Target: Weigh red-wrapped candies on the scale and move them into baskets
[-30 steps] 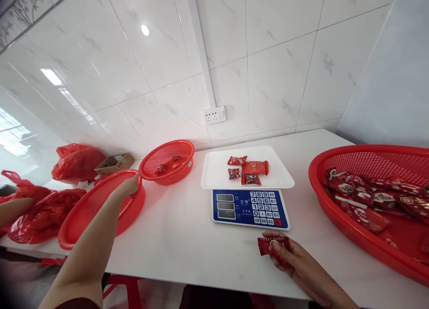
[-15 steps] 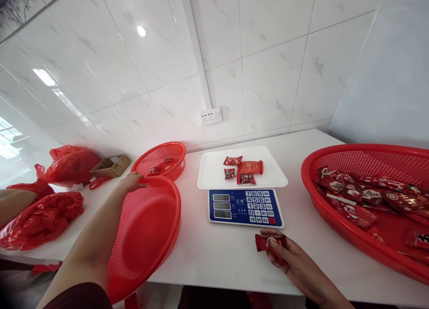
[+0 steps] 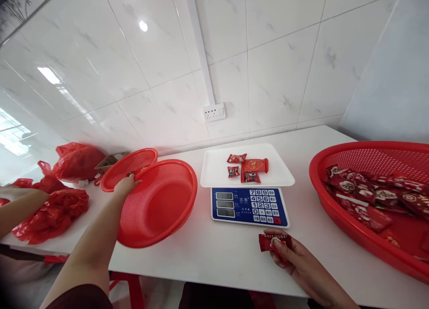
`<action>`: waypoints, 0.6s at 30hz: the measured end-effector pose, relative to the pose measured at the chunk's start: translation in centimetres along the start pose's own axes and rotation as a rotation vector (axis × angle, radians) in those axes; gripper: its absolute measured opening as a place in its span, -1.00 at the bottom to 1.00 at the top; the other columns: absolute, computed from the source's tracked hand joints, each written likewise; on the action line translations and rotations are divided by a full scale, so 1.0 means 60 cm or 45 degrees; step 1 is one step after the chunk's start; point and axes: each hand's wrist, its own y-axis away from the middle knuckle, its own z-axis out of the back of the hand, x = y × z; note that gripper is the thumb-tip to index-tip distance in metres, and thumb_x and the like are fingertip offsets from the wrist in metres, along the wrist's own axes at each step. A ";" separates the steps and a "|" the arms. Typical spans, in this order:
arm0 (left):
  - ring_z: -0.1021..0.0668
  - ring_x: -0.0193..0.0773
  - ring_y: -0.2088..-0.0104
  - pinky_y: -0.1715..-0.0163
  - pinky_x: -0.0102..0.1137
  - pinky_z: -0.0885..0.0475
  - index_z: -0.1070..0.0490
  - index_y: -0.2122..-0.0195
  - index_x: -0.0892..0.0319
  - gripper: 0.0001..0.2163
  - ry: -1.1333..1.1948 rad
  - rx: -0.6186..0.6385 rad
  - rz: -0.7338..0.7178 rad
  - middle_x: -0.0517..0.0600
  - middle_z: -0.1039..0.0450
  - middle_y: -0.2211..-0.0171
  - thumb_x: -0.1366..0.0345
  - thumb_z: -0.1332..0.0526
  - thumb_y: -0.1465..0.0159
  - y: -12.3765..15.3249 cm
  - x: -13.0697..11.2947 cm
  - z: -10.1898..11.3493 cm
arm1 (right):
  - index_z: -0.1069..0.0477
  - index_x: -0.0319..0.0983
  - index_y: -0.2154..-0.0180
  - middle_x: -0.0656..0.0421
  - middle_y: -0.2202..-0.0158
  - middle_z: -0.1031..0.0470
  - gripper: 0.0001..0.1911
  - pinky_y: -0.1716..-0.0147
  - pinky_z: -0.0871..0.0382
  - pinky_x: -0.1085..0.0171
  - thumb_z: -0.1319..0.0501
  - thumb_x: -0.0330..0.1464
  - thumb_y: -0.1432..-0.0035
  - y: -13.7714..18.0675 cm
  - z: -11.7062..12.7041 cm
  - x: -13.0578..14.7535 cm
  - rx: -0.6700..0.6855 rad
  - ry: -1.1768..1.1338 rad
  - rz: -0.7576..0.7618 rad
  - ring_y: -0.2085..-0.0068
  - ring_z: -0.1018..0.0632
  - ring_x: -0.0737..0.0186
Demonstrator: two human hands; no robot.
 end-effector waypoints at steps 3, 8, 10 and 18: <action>-0.49 0.09 0.01 0.15 -0.16 -0.40 -0.21 -0.09 0.24 -0.58 0.024 -0.017 0.003 0.31 -0.39 -0.02 0.09 0.06 -0.31 -0.008 -0.022 0.005 | -0.51 -0.19 0.21 0.16 0.34 -0.46 -0.58 0.43 -0.33 0.36 -0.39 -0.12 0.10 0.008 -0.009 0.006 -0.014 0.001 0.025 0.45 -0.34 0.36; -0.48 0.20 0.00 0.17 -0.09 -0.39 -0.13 -0.18 0.35 -0.53 0.037 -0.013 0.046 0.47 -0.29 -0.07 0.18 0.08 -0.32 -0.019 -0.046 0.008 | -0.52 -0.19 0.22 0.21 0.46 -0.39 -0.60 0.50 -0.26 0.38 -0.38 -0.12 0.08 0.007 -0.007 0.010 0.051 -0.035 0.021 0.49 -0.32 0.38; -0.48 0.22 0.01 0.18 -0.06 -0.40 -0.07 -0.22 0.37 -0.50 0.042 -0.003 0.063 0.49 -0.29 -0.07 0.18 0.07 -0.33 -0.025 -0.050 0.005 | -0.51 -0.19 0.21 0.19 0.40 -0.43 -0.59 0.48 -0.27 0.37 -0.39 -0.12 0.10 0.003 -0.002 0.009 0.056 -0.033 0.007 0.47 -0.34 0.38; -0.49 -0.16 0.06 0.04 -0.11 -0.39 -0.33 -0.03 0.24 -0.60 0.091 0.030 -0.046 0.11 -0.40 0.01 0.06 -0.10 -0.31 -0.042 -0.019 0.001 | -0.51 -0.18 0.19 0.17 0.33 -0.46 -0.60 0.45 -0.33 0.38 -0.39 -0.14 0.08 0.005 0.000 0.007 0.062 -0.035 -0.021 0.44 -0.37 0.39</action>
